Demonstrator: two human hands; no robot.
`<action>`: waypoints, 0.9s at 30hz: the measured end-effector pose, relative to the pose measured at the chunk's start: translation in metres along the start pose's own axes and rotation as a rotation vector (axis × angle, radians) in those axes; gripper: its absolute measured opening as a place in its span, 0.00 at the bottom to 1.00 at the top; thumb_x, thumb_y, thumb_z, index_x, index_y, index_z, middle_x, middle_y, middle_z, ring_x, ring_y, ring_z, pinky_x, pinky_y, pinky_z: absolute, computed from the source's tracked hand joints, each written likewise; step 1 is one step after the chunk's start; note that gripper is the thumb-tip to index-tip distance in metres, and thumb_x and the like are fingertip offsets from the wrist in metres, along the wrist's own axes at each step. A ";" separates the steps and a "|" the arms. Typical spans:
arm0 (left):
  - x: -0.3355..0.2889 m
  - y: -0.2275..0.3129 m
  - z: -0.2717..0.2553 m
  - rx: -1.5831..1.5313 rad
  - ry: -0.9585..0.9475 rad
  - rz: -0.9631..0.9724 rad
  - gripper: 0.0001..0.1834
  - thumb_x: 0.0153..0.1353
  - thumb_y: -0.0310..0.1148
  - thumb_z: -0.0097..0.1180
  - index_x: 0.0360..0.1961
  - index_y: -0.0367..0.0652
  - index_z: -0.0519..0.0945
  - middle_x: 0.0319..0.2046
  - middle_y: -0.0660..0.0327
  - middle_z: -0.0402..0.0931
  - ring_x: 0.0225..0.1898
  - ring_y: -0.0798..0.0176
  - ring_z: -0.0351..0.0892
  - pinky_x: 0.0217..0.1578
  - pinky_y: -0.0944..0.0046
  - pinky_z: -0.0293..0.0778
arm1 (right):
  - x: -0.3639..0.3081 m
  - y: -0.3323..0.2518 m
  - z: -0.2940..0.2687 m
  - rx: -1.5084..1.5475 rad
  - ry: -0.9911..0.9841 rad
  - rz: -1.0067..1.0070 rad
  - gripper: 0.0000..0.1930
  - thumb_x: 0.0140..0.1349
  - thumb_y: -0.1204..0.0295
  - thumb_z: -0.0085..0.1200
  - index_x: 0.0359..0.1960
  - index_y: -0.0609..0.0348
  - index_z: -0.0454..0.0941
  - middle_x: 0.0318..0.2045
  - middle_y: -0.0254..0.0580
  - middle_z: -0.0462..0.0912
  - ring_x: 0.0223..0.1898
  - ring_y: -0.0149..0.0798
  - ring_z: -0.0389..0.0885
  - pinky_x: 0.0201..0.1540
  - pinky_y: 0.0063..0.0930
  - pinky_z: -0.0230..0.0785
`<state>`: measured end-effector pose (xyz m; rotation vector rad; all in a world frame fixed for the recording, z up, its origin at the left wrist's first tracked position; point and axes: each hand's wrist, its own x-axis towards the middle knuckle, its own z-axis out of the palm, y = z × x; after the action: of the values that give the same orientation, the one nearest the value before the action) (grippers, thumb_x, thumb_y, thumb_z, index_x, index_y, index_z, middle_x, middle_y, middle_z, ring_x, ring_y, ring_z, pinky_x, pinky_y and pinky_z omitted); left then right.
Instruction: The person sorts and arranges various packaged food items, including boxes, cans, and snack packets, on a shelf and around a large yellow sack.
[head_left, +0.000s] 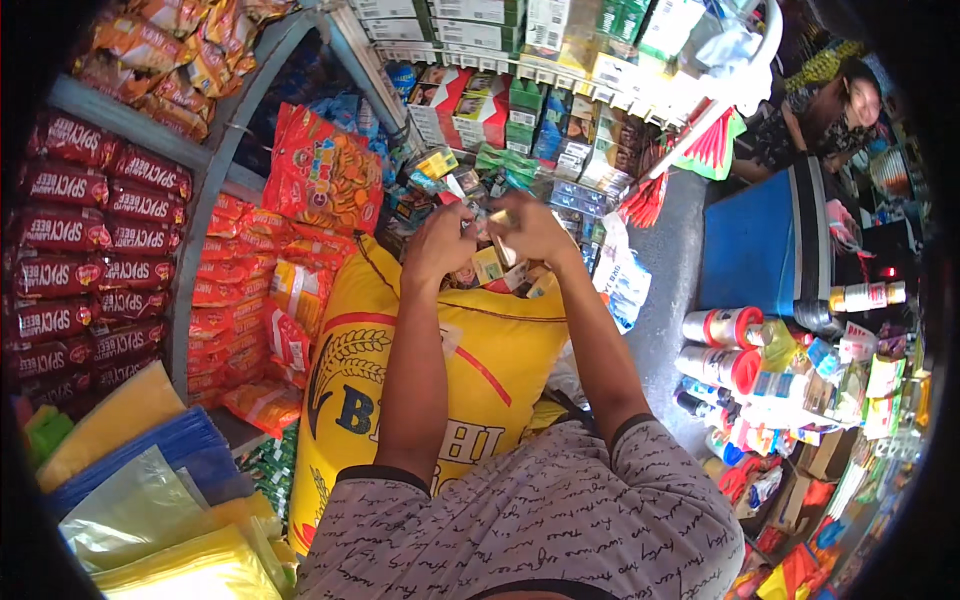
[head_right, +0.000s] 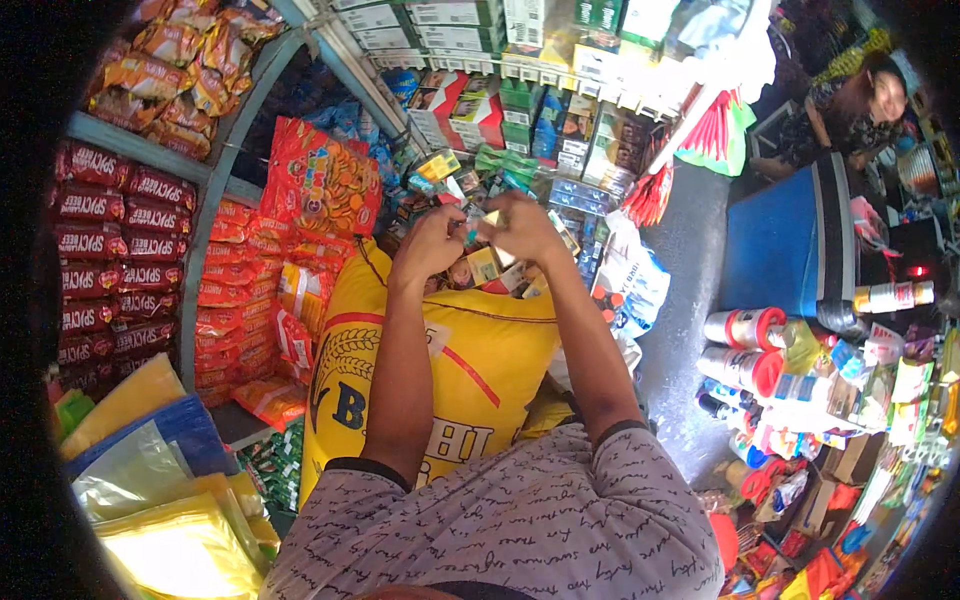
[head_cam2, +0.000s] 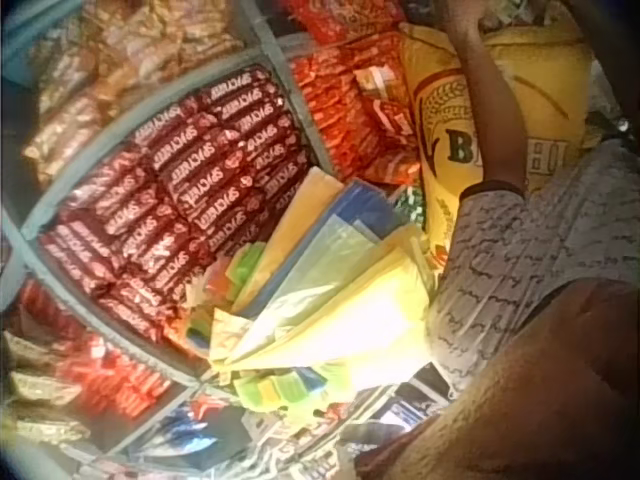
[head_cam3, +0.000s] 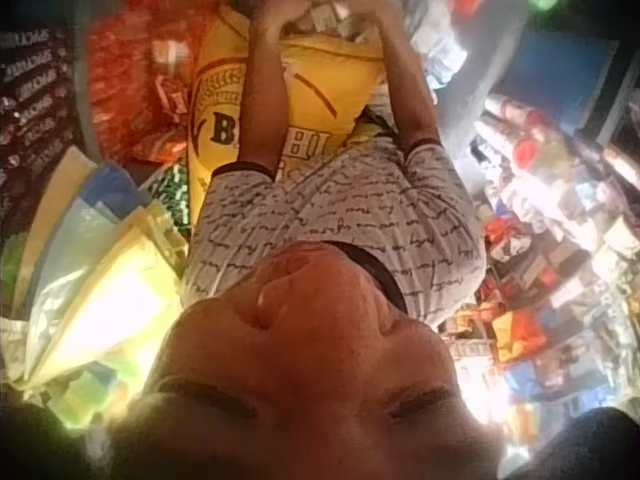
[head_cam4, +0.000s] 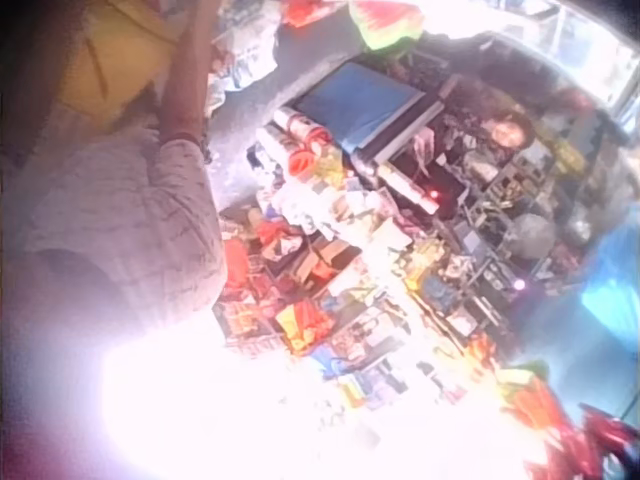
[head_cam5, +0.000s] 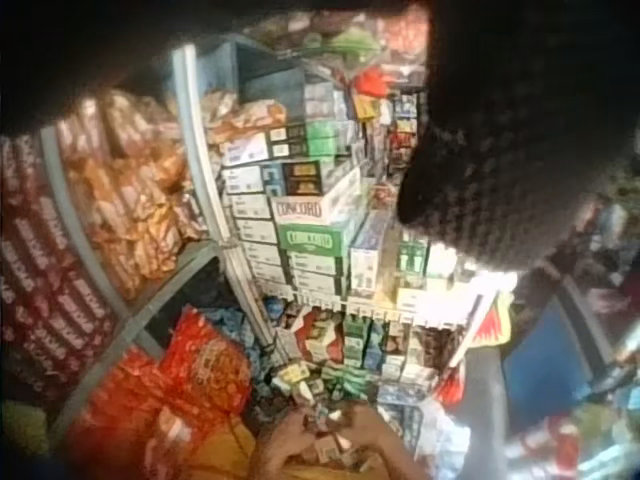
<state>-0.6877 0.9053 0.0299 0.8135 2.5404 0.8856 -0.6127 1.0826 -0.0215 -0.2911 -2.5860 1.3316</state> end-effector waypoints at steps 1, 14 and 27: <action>-0.001 -0.002 -0.001 0.011 -0.002 0.002 0.13 0.59 0.31 0.58 0.44 0.37 0.79 0.35 0.47 0.81 0.38 0.47 0.82 0.41 0.54 0.75 | 0.012 0.006 0.005 -0.011 0.030 0.083 0.28 0.56 0.54 0.64 0.49 0.66 0.80 0.48 0.60 0.80 0.55 0.58 0.76 0.58 0.41 0.68; -0.004 0.006 -0.003 0.045 -0.020 -0.002 0.17 0.58 0.34 0.58 0.47 0.39 0.80 0.40 0.45 0.82 0.45 0.43 0.81 0.45 0.51 0.75 | 0.077 0.061 -0.015 -0.539 -0.067 0.395 0.34 0.49 0.57 0.65 0.55 0.63 0.69 0.47 0.58 0.83 0.49 0.58 0.82 0.51 0.48 0.75; -0.004 -0.014 0.005 0.015 -0.010 -0.010 0.16 0.56 0.31 0.59 0.47 0.38 0.80 0.37 0.44 0.82 0.42 0.45 0.83 0.43 0.52 0.75 | -0.012 -0.152 -0.117 -0.183 0.920 -0.456 0.27 0.47 0.64 0.70 0.44 0.67 0.72 0.34 0.51 0.78 0.36 0.48 0.80 0.41 0.34 0.72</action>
<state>-0.6881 0.8964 0.0181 0.8073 2.5431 0.8585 -0.5794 1.0834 0.1680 -0.2415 -1.8206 0.5828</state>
